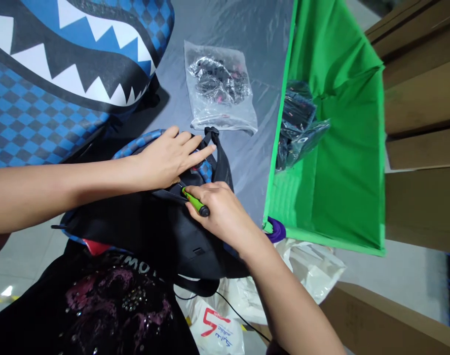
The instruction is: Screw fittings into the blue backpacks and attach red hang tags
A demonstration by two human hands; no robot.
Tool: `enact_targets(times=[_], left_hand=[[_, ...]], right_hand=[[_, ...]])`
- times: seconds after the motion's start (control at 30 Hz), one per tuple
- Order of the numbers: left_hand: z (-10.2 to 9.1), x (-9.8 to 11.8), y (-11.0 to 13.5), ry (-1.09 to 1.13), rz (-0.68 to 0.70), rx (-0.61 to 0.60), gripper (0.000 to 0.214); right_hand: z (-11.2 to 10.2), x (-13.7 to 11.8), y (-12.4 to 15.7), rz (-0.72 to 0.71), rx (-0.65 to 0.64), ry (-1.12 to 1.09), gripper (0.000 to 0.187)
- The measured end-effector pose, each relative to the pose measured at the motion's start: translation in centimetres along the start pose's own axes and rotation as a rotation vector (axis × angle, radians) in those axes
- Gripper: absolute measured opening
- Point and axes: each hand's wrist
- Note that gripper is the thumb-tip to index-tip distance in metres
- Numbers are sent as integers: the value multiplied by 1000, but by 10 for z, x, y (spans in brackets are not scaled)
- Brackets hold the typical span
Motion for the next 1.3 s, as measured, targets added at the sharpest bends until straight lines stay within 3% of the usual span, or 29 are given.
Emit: enact_targets(times=[0.27,0.4,0.63,0.83,1.03,1.3], left_hand=[[-1,-1,-3,-73,18,-19,81],[-1,-2,-4,-67,18,-23,78],[-4,-2,-3,-51,18,-36,73],[-4,-4,-2,-49,37,-29,76],[-5,-4,-1,-44,37,-34,79],[-4,-5,-1,-51,46,-30,82]], right_hand=[[1,-1,-1,-9,31,10,28],[-3,-2,-3,-9,-19,46,26],[-1,3,-2,-60,11,-13,35],[-1,3,0,-21,4,-13,36],[3,0,4,52,56,28,30],[19,-10,7,189,230,-2,20]])
Point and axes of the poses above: each hand's wrist, its own y-axis away from the middle knuckle, its own z-axis out of the palm, x = y × z, and after that the axes turned 10 degrees about y, right-handed
